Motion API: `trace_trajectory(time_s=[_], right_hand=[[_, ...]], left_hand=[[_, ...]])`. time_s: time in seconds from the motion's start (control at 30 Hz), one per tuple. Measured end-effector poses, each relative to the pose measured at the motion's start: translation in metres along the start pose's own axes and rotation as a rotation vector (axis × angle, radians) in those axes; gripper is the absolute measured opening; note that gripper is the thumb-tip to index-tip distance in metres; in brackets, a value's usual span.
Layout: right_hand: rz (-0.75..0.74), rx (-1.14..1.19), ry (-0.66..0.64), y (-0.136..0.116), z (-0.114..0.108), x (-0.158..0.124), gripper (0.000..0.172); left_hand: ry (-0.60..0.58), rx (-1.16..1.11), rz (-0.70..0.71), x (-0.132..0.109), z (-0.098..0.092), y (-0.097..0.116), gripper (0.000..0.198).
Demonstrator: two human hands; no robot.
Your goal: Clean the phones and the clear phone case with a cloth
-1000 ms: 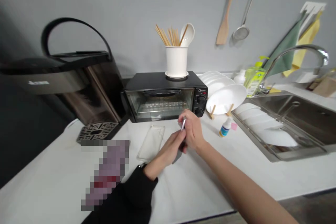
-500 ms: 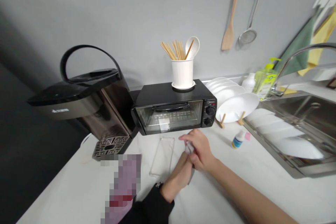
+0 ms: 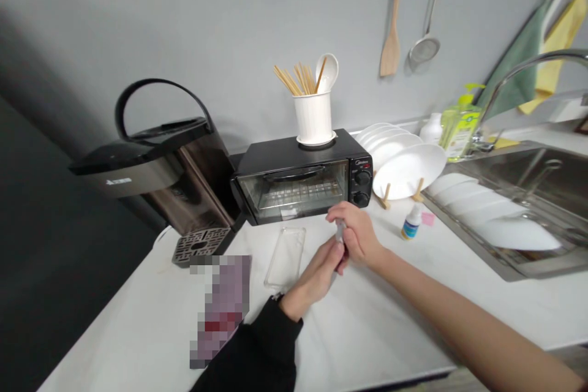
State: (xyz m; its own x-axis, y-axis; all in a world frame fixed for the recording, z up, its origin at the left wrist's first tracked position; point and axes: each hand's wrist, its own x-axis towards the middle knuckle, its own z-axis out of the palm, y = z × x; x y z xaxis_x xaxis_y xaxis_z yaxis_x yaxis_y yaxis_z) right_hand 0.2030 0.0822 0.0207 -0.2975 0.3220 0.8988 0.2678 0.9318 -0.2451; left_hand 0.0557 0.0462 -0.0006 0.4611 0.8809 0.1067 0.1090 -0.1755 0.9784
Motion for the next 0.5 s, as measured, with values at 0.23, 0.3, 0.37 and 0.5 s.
trace_trajectory(time_s=[0.23, 0.3, 0.37, 0.5], right_hand=[[-0.080, -0.029, 0.090, -0.001, 0.002, -0.004, 0.054], [0.002, 0.010, 0.094, -0.001, -0.001, -0.004, 0.053], [0.089, 0.031, 0.134, -0.002, -0.002, -0.004, 0.056], [-0.110, -0.051, 0.062, -0.010, 0.001, -0.005, 0.060]], left_hand=[[0.030, 0.123, 0.004, -0.008, -0.006, 0.009, 0.073], [0.002, 0.114, 0.024, -0.008, -0.005, 0.009, 0.072], [0.003, 0.120, 0.041, -0.007, -0.004, 0.008, 0.070], [0.035, 0.177, 0.039, -0.007, -0.004, 0.005, 0.065]])
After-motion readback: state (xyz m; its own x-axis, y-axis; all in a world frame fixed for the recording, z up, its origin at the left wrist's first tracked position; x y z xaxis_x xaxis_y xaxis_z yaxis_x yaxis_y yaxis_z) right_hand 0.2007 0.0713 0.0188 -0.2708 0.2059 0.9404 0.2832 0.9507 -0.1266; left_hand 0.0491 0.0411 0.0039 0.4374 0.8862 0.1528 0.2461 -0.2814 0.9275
